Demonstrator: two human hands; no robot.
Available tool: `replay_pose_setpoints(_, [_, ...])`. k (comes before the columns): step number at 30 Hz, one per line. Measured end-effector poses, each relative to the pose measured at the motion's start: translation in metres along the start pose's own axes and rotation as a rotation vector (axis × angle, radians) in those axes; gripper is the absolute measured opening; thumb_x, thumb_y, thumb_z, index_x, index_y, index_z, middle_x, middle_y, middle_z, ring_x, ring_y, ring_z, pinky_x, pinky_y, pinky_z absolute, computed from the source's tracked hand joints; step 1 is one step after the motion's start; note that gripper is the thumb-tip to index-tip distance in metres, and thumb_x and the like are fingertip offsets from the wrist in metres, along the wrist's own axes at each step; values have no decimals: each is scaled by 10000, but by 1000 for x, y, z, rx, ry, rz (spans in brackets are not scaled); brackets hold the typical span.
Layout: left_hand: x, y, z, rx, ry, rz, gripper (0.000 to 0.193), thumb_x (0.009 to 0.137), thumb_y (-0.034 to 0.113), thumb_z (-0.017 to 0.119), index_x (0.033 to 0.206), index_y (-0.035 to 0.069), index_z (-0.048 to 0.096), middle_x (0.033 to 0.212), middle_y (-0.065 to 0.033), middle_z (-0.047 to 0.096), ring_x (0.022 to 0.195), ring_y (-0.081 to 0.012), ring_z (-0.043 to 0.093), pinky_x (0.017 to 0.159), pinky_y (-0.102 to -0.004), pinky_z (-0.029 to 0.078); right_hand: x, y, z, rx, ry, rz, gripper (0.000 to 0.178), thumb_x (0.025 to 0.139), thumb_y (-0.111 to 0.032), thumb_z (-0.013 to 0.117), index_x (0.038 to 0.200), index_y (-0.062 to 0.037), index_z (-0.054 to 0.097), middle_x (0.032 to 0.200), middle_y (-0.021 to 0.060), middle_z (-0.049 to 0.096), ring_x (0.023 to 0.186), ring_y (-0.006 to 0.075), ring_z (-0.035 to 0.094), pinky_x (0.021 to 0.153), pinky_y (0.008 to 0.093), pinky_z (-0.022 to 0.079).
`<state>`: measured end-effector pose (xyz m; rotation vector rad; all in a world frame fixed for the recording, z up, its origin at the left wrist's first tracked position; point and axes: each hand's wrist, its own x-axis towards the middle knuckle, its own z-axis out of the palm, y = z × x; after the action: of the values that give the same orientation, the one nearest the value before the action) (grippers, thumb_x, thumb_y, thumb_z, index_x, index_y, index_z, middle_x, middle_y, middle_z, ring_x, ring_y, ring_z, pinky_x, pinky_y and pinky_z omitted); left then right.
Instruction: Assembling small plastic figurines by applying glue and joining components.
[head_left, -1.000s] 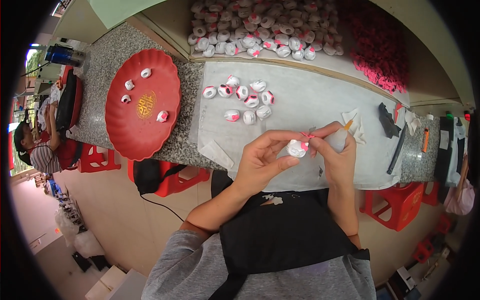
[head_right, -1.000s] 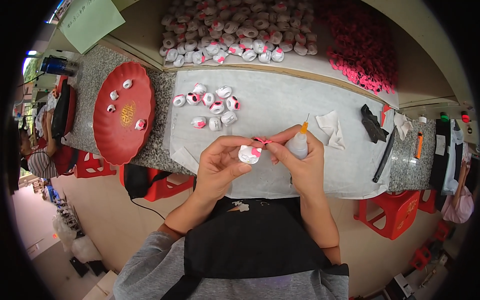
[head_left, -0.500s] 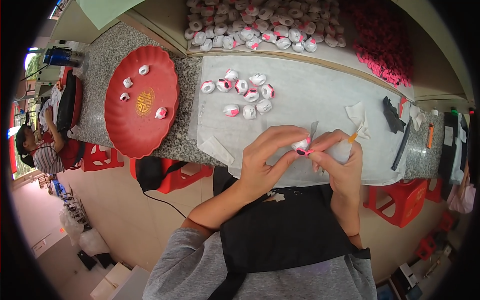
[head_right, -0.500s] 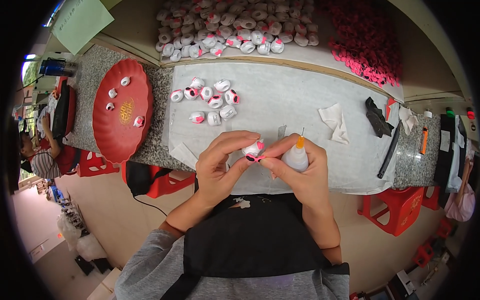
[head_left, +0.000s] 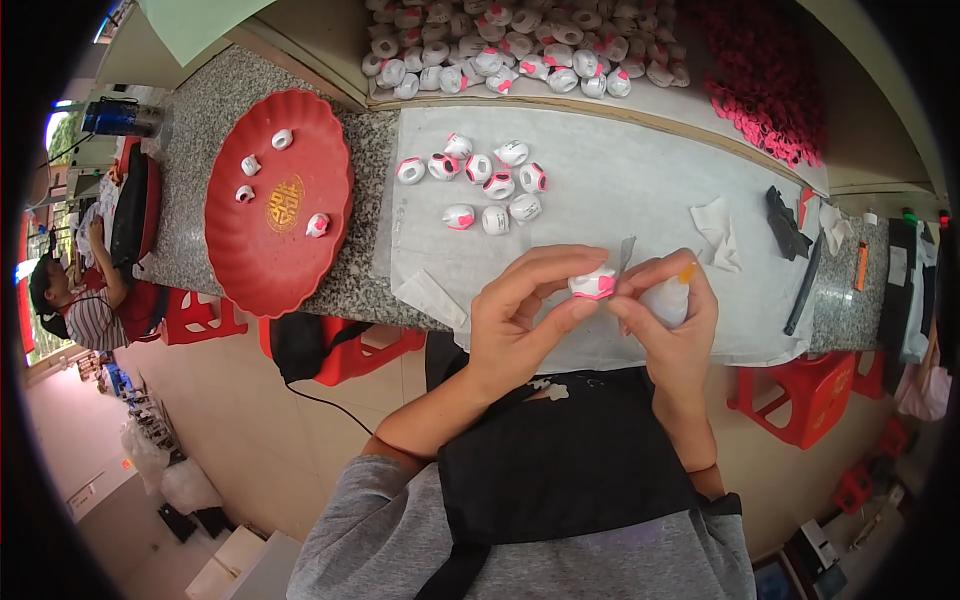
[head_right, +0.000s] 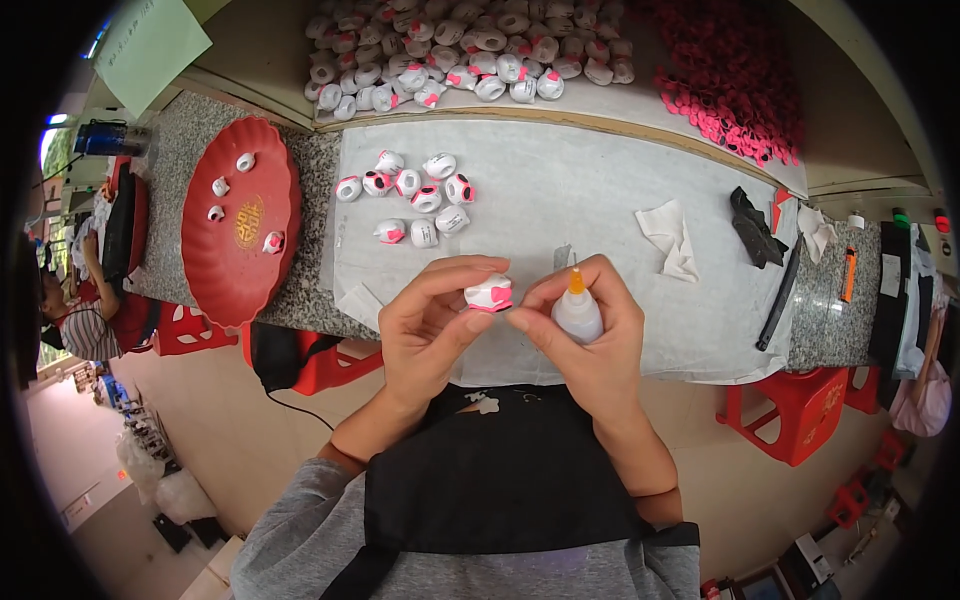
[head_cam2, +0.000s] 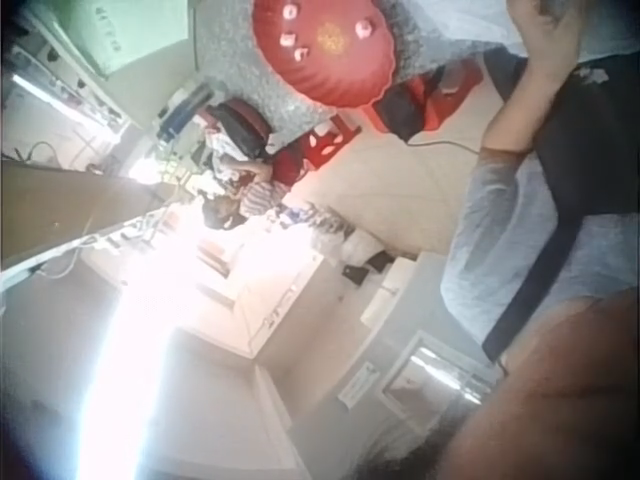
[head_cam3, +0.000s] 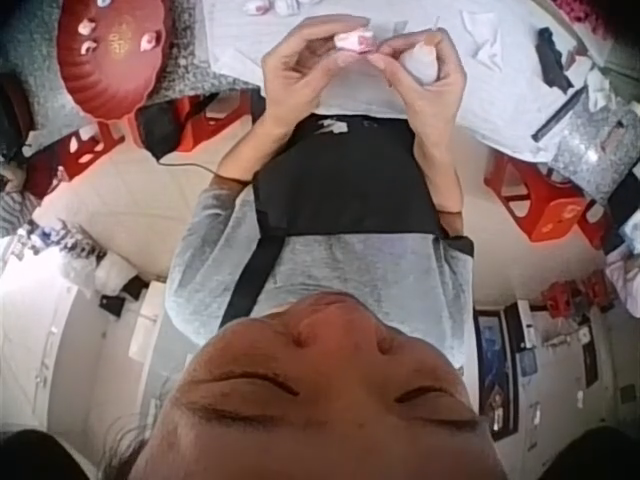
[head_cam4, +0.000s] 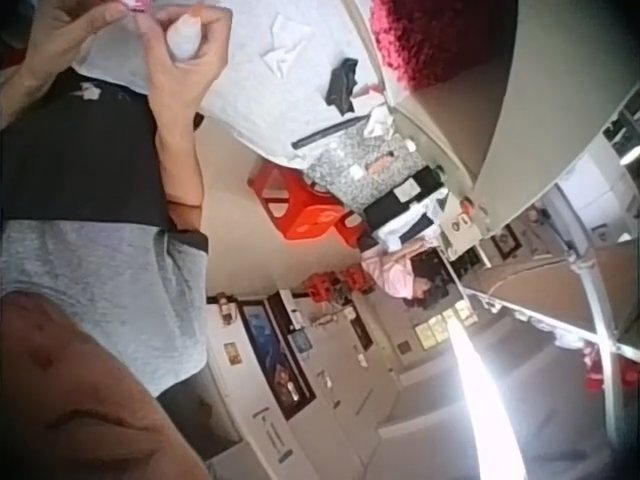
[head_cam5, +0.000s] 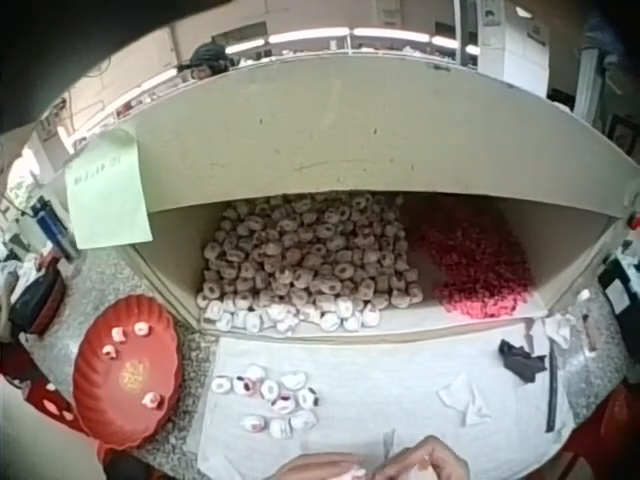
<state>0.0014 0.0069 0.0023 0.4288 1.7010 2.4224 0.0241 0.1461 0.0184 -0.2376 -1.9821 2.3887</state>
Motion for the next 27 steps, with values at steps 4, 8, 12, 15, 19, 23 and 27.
replay_pose_setpoints(4, [0, 1, -1, -155, -23, -58, 271, 705, -51, 540, 973, -31, 507, 1024, -141, 488, 958, -195, 469, 786, -297, 400, 2, -5, 0, 88, -88, 23, 285, 634, 22, 632, 885, -19, 504, 692, 35, 523, 594, 55, 457, 525, 181, 368])
replay_pose_setpoints(8, [-2, 2, -4, -180, -98, -116, 263, 711, -53, 527, 973, -32, 512, 1017, -142, 493, 971, -201, 466, 828, -301, 373, 2, -5, 2, 125, -165, 98, 346, 630, 25, 639, 951, 7, 511, 707, 31, 531, 600, 49, 469, 499, 167, 368])
replay_pose_setpoints(12, [-1, -1, -4, -214, -149, -111, 251, 712, -42, 531, 962, -31, 523, 1014, -138, 507, 985, -206, 462, 829, -300, 368, 0, 5, -5, 170, -172, 74, 287, 629, 12, 648, 893, 12, 534, 699, 36, 536, 568, 52, 470, 468, 165, 362])
replay_pose_setpoints(15, [-1, -2, -3, -212, -146, -121, 245, 707, -35, 539, 951, -30, 531, 999, -132, 523, 984, -208, 466, 831, -300, 367, -1, 6, -7, 180, -163, 75, 264, 625, 8, 654, 865, 13, 544, 684, 37, 534, 548, 54, 464, 460, 169, 358])
replay_pose_setpoints(19, [0, -1, -2, -132, -145, -49, 236, 697, -23, 553, 932, -21, 547, 975, -125, 539, 970, -210, 478, 836, -300, 364, 0, 4, -6, 202, -160, 73, 250, 621, -1, 661, 845, 12, 549, 651, 35, 528, 527, 55, 452, 453, 172, 349])
replay_pose_setpoints(23, [0, -1, -2, -63, -129, -46, 229, 686, -9, 569, 916, -6, 562, 958, -120, 548, 948, -212, 492, 837, -301, 364, 0, 3, -6, 216, -168, 67, 253, 620, -5, 664, 845, 13, 549, 635, 34, 523, 519, 55, 448, 452, 172, 344])
replay_pose_setpoints(27, [0, -1, -3, -37, -154, -17, 226, 698, 0, 564, 924, -4, 558, 964, -123, 542, 932, -211, 500, 837, -306, 367, -2, 6, -7, 205, -161, 68, 265, 600, 4, 664, 830, 21, 533, 684, 71, 535, 519, 81, 471, 425, 185, 354])
